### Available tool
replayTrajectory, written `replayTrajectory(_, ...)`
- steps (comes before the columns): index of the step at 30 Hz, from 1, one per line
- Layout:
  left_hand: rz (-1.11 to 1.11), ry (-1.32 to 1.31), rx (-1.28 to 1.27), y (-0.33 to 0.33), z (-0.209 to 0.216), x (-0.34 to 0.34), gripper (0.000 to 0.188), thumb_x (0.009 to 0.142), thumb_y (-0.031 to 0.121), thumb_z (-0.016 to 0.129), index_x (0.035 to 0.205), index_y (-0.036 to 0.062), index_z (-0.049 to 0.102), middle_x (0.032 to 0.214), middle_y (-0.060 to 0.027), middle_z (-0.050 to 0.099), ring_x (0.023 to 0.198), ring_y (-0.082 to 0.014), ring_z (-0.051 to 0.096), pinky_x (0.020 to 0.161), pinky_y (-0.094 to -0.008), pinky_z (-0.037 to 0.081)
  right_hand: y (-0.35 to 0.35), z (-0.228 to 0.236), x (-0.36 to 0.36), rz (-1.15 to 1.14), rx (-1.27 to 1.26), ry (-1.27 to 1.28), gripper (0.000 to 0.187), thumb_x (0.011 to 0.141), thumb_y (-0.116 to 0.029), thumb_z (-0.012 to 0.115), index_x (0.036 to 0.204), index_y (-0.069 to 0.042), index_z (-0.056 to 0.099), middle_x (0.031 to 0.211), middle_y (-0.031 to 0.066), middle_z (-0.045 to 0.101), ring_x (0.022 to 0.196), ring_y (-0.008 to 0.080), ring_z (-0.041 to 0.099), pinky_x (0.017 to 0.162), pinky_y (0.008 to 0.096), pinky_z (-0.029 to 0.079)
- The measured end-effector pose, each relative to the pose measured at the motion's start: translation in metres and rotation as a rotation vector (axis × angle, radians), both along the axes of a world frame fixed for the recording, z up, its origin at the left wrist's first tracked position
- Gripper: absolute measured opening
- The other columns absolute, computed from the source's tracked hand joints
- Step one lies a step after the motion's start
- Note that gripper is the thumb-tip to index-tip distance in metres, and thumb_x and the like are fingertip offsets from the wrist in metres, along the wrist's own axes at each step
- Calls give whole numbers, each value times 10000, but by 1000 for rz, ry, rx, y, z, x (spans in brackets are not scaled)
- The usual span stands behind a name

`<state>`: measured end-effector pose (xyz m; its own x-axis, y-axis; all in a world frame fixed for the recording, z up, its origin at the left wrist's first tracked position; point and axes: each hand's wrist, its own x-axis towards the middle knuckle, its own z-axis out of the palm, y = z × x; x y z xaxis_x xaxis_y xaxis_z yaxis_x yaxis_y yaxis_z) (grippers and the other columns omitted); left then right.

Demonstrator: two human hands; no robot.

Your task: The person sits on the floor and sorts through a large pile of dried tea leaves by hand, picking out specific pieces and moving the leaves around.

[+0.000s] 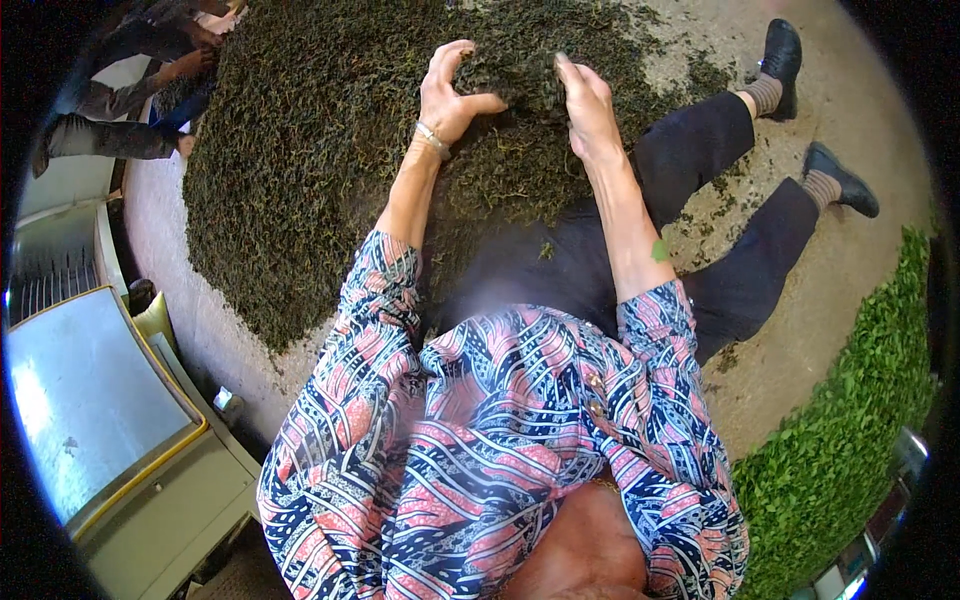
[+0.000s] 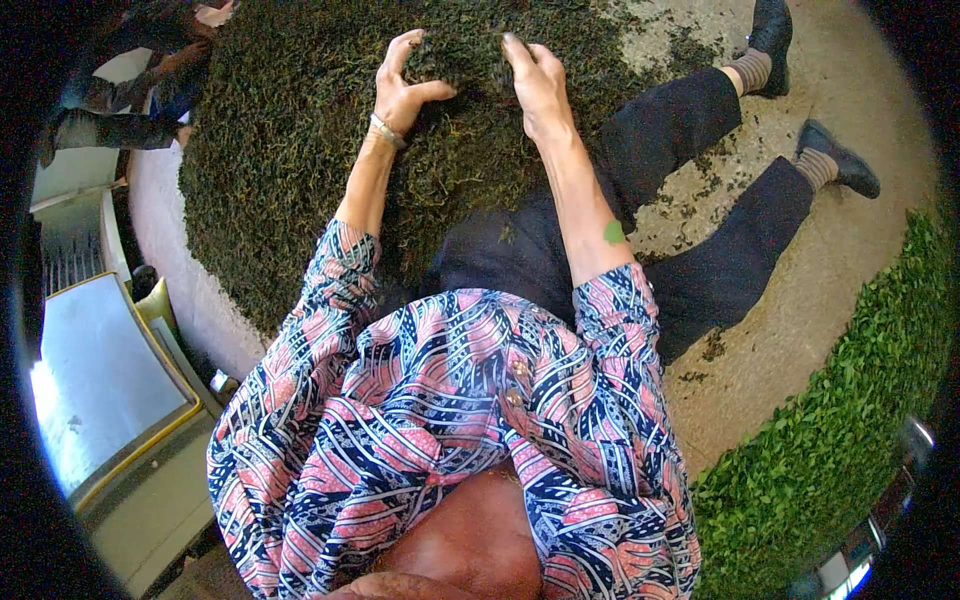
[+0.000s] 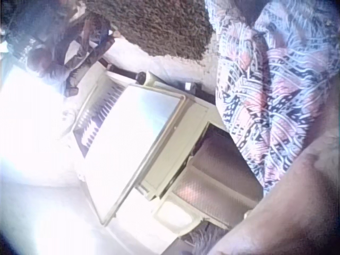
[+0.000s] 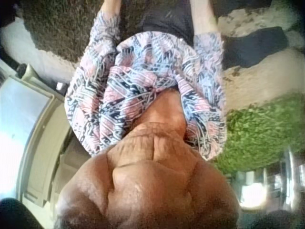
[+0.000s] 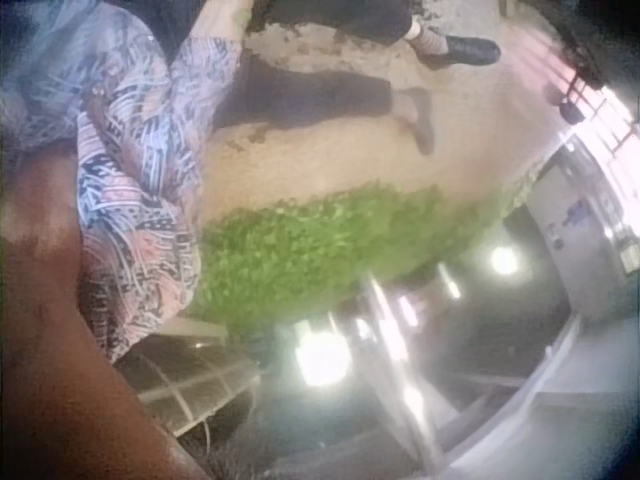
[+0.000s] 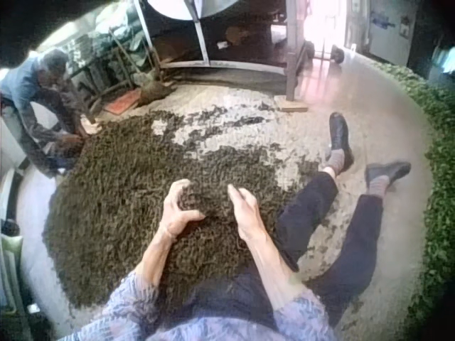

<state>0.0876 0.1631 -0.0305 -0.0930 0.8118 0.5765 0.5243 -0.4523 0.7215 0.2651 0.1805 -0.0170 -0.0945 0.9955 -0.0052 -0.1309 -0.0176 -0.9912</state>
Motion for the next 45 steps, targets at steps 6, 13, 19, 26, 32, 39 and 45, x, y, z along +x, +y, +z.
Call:
replayTrajectory(6,-69,324,-1,-30,5,5,593,496,72,650,1072,121,516,1018,-68,542,969,-262,496,823,-357,400,-17,7,19,225,128,89,616,631,-169,671,1148,64,433,1037,147,547,965,203,515,869,323,410)
replayTrajectory(13,206,466,-30,-28,15,12,551,516,283,780,997,117,568,886,-52,612,759,-208,600,659,-307,498,-18,21,11,185,266,-410,489,617,-226,618,1019,37,528,844,111,578,743,180,536,639,297,447)
replayTrajectory(19,503,441,-237,-27,4,-29,706,632,707,555,893,57,645,511,1,539,428,-107,489,409,-242,405,-24,17,34,80,-28,129,382,778,-176,454,1081,55,486,829,117,559,706,155,544,507,295,483)
replayTrajectory(26,669,507,-158,-64,10,-88,426,664,241,652,1080,184,581,1004,-32,609,886,-218,538,769,-363,429,-27,18,33,111,38,391,498,753,-118,571,1183,64,398,1009,90,546,895,151,535,822,288,435)
replayTrajectory(32,559,774,-496,-82,37,-66,1058,582,368,771,1379,136,114,1382,-204,206,1261,-429,175,957,-622,199,-29,9,17,71,53,234,489,735,-141,607,1131,82,427,860,49,571,765,104,537,684,239,467)
replayTrajectory(39,-264,477,-39,-43,42,37,944,513,340,802,1300,87,348,1325,-175,322,1225,-348,297,1005,-435,298,-28,6,-13,197,132,218,310,843,-300,485,986,-27,518,723,-26,492,577,57,441,416,200,374)
replayTrajectory(45,-468,48,-121,-3,34,50,677,519,125,806,1145,109,549,1059,-51,575,995,-175,528,902,-315,412,-17,6,13,68,178,-49,392,874,-356,410,700,-25,528,629,3,476,475,76,432,364,255,348)
